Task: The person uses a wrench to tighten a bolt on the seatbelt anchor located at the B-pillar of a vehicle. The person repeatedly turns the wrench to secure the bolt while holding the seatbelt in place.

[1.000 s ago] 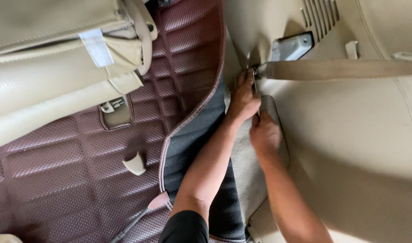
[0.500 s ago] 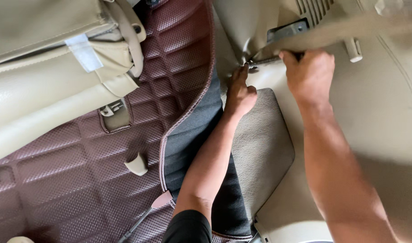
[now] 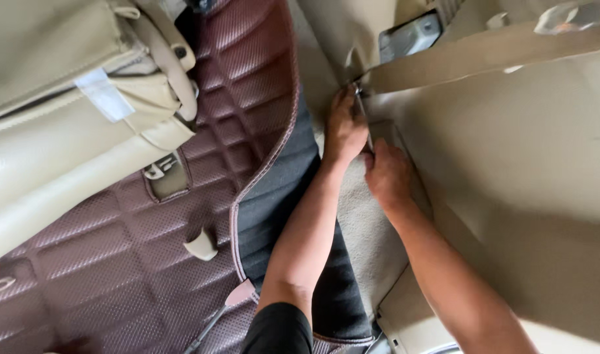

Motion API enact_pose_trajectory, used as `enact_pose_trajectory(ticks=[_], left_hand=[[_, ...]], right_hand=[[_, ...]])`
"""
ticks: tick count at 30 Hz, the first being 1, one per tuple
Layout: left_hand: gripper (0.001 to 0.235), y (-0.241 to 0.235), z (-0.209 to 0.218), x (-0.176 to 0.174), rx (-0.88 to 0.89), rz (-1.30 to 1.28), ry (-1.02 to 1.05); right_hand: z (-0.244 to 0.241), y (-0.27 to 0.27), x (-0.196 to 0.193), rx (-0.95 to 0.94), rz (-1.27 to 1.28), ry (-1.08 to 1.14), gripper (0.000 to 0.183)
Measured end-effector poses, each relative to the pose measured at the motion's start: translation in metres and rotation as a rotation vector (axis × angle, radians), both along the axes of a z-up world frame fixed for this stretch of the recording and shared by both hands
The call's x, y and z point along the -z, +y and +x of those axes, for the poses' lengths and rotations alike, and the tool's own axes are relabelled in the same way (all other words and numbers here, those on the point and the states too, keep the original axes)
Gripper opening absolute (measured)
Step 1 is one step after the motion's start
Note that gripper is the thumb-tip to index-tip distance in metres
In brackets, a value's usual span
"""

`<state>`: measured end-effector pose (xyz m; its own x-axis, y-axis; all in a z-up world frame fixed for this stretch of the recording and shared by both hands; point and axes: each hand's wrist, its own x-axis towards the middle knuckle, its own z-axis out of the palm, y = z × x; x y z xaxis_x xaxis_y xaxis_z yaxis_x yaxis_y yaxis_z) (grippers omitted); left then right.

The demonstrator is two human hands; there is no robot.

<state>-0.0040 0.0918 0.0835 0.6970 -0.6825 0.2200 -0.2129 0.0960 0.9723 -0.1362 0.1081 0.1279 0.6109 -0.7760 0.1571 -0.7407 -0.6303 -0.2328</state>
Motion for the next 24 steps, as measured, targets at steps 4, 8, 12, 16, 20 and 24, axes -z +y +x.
enact_pose_trajectory(ticks=[4,8,12,16,20,24], left_hand=[[0.049,0.011,0.011,-0.007,-0.043,0.053,0.0],[0.06,0.012,0.004,-0.002,-0.044,0.006,-0.123],[0.066,0.011,-0.001,-0.001,0.021,0.099,-0.12],[0.064,0.007,0.006,-0.005,0.052,0.169,-0.124],[0.069,0.007,0.005,-0.004,0.099,0.165,-0.001],[0.064,0.0,0.011,-0.005,0.046,0.141,-0.084]], right_hand=[[0.014,-0.005,-0.04,0.062,0.189,0.206,0.021],[0.004,-0.021,-0.088,-0.017,-0.038,0.091,0.018],[0.018,-0.066,-0.112,-0.134,-0.228,-0.149,0.018],[0.037,-0.095,-0.124,-0.129,-0.272,-0.212,0.021],[0.009,-0.063,-0.097,-0.011,-0.307,-0.135,0.018],[-0.007,-0.012,-0.019,0.124,-0.09,0.003,0.021]])
